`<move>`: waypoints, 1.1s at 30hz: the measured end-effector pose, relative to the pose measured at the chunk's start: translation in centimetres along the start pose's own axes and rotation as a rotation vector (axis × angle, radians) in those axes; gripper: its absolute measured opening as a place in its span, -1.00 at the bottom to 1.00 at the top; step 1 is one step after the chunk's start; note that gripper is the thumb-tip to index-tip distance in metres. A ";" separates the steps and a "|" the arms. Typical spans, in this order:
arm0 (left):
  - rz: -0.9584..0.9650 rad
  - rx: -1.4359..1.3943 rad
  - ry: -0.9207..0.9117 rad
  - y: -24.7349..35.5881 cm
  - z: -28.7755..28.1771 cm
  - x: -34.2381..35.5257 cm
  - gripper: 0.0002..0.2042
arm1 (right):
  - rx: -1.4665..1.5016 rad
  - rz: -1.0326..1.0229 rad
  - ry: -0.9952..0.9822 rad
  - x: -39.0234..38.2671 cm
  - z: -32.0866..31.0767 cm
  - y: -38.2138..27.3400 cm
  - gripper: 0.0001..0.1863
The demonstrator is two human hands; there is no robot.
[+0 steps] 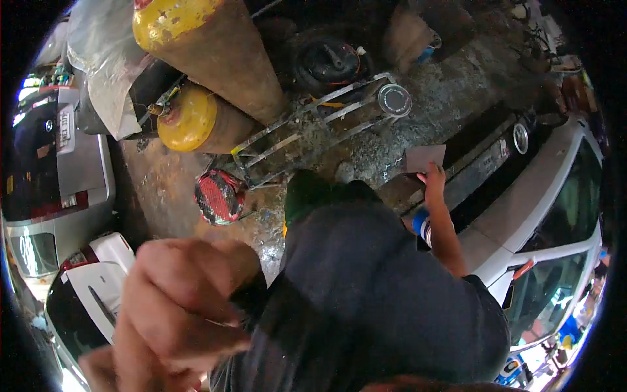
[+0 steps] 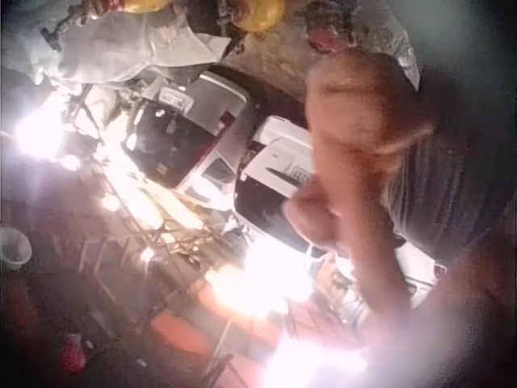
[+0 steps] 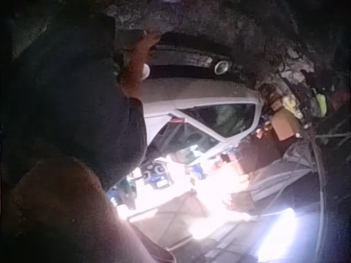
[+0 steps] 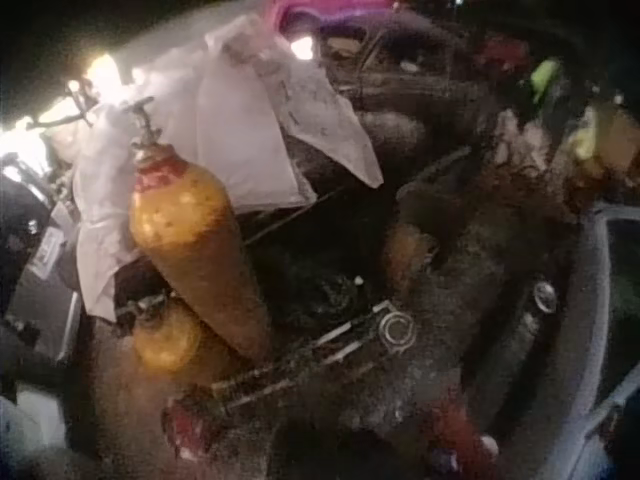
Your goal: The person prepares body filler on a plastic sheet, adds hardener from a tube, and mixes the substances together using a spreader before applying the mixture to a white truck's body.
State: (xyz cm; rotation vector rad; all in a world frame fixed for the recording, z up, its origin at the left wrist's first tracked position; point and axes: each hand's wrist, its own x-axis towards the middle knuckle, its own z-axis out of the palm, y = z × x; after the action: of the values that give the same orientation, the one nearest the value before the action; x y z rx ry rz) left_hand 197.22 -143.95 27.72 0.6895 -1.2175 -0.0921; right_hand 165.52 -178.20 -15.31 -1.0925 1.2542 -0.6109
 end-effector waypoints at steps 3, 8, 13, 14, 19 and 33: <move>0.141 0.206 0.248 -1.1 -0.2 0.1 -0.73 | 0.003 0.111 0.064 2.9 0.6 -1.6 -0.65; 0.094 0.273 0.381 -3.9 -0.9 -1.0 -0.54 | -0.265 0.063 0.023 9.6 -4.5 4.6 -0.63; 0.033 0.295 0.275 -5.0 -2.2 -4.9 -0.40 | -0.223 0.208 0.071 9.6 -1.6 0.5 -0.57; 0.010 0.294 0.236 -5.5 -2.9 -5.5 -0.35 | -0.219 0.201 0.074 9.6 -1.5 0.0 -0.57; -0.012 0.319 0.269 -6.5 -4.8 -9.1 -0.36 | -0.271 0.179 0.024 14.9 -4.9 4.4 -0.58; -0.247 0.277 0.695 -10.2 -4.6 -14.0 -0.38 | -0.288 0.085 -0.210 15.5 3.7 -1.1 -0.60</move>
State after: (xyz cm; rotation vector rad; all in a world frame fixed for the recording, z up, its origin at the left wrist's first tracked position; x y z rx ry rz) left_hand 199.05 -144.12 9.87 1.0075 -0.4764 0.1092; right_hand 173.19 -190.87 -21.38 -1.2980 1.2207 -0.2463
